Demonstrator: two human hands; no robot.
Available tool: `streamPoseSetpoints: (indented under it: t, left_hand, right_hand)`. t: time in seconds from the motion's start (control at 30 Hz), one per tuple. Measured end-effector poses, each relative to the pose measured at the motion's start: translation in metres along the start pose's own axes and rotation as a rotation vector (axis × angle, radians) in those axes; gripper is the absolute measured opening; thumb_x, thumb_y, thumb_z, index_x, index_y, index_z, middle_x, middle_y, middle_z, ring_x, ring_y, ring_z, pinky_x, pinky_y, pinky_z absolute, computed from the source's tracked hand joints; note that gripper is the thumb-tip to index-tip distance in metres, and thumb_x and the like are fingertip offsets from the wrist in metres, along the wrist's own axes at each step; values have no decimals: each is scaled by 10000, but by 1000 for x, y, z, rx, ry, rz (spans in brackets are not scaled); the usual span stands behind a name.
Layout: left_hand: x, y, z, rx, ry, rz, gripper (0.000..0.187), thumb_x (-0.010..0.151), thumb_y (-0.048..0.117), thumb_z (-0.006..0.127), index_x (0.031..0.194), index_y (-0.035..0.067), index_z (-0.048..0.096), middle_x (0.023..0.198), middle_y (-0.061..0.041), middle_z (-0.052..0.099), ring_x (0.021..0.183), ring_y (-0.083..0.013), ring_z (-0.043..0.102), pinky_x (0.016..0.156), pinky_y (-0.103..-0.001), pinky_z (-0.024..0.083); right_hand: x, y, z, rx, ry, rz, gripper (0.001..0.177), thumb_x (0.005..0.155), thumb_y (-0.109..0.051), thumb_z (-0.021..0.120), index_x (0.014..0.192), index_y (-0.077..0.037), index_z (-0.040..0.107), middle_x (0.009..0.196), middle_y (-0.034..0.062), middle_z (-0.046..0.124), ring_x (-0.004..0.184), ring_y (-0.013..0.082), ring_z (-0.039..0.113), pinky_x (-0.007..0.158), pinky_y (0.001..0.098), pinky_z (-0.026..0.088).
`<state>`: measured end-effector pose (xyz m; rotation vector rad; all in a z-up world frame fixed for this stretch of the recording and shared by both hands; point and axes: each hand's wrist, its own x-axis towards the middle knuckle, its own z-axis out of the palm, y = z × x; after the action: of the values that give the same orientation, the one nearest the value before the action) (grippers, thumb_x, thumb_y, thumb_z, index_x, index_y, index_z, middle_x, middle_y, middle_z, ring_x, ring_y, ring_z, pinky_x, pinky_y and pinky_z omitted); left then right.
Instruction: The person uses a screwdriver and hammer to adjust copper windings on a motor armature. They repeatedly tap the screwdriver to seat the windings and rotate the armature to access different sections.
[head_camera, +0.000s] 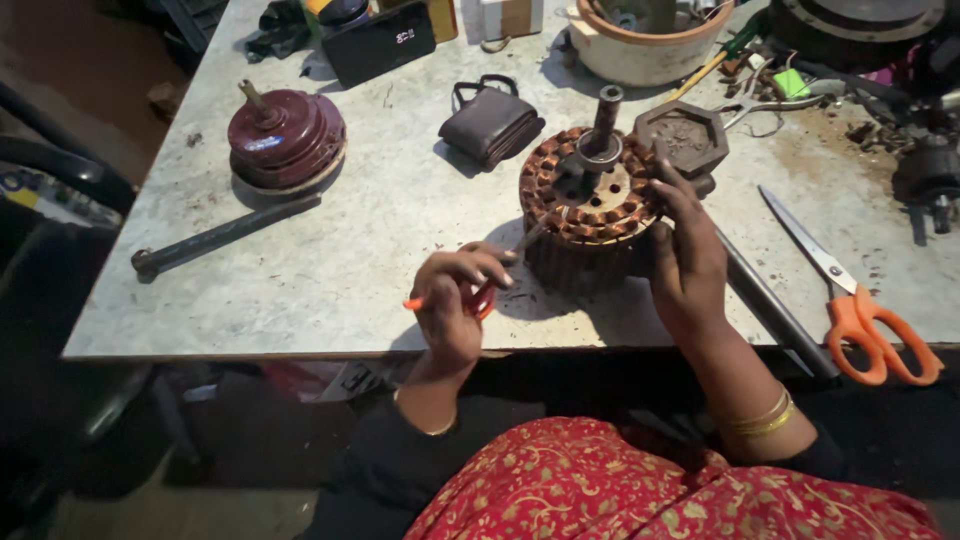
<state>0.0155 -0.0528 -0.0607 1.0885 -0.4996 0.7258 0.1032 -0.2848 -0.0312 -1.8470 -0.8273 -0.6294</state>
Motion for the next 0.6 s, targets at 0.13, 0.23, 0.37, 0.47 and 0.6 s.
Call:
streamPoseSetpoints:
  t: [0.13, 0.23, 0.37, 0.47, 0.6]
  left_hand:
    - [24, 39, -4, 491, -370, 138, 419, 1125, 434, 491, 968, 67, 618, 949, -109, 748, 1065, -306, 746, 1075, -464, 492]
    - [44, 52, -13, 600, -556, 154, 410, 1122, 418, 519, 966, 60, 644, 964, -96, 757, 1063, -305, 762, 1024, -459, 541]
    - [43, 35, -20, 330, -390, 112, 451, 1115, 442, 509, 947, 39, 621, 894, -128, 718, 984, -316, 740, 1004, -463, 535]
    - [12, 2, -8, 42, -116, 84, 460, 1116, 443, 482, 926, 33, 568, 841, -163, 664, 947, -333, 674, 913, -448, 521]
    - [-28, -32, 4, 3, 157, 169, 432, 1138, 455, 441, 952, 67, 479, 778, -142, 583, 820, -278, 591, 967, -506, 523]
  right_hand:
    - [2, 1, 0, 4, -1, -13, 319, 1107, -54, 506, 1420, 3, 527, 1558, 214, 530, 1484, 359, 512, 1232, 430, 397]
    - [1, 2, 0, 22, -7, -9, 321, 1108, -58, 506, 1424, -1, 527, 1559, 211, 526, 1491, 358, 500, 1237, 434, 390]
    - [0, 1, 0, -8, -8, 6, 328, 1104, -62, 502, 1423, 3, 534, 1550, 204, 536, 1506, 368, 475, 1244, 444, 373]
    - [1, 0, -1, -42, -11, 8, 322, 1102, -72, 505, 1414, -1, 542, 1544, 194, 543, 1502, 362, 476, 1245, 444, 369]
    - [1, -2, -1, 7, -24, 18, 330, 1112, -84, 485, 1430, -8, 526, 1576, 200, 517, 1518, 358, 475, 1259, 441, 370]
